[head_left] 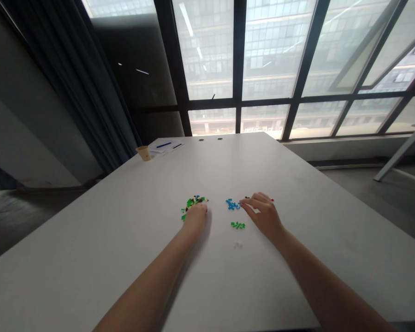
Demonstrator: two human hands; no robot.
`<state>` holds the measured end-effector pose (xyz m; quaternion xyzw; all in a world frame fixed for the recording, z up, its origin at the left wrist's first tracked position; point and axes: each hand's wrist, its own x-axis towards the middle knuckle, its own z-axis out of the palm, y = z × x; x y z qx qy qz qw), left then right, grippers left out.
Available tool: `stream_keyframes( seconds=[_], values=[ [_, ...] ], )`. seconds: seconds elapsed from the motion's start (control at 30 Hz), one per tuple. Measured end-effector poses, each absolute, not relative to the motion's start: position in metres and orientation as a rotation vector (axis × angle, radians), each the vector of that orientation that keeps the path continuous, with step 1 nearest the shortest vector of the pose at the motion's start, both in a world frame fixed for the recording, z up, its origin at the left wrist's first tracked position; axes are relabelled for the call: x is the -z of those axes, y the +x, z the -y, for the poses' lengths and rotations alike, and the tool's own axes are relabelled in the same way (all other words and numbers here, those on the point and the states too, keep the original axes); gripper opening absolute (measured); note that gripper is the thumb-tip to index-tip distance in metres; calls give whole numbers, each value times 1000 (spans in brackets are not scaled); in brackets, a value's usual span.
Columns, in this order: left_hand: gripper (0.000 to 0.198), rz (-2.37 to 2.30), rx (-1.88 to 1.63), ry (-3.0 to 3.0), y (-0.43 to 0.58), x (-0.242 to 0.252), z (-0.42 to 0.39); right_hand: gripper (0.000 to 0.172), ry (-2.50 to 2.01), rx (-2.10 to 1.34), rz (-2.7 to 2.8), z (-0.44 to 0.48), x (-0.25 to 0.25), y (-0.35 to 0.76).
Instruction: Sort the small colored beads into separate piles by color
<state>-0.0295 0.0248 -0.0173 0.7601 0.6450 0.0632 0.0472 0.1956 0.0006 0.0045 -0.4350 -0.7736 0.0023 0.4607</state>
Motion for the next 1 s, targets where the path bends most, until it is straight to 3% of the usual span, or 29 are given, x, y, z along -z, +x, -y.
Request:
stream_keyframes(
  seconds=[0.33, 0.73, 1.0],
  values=[
    [23, -1928, -323, 2305, -28, 22, -27, 15, -1643, -215, 2004, -25, 35, 194],
    [25, -1855, -341, 2295, -25, 16, -25, 14, -1775, -105, 2071, -26, 39, 174],
    [30, -1700, -662, 2291, -26, 24, -31, 22, -1692, -81, 1974, -27, 40, 181]
  ],
)
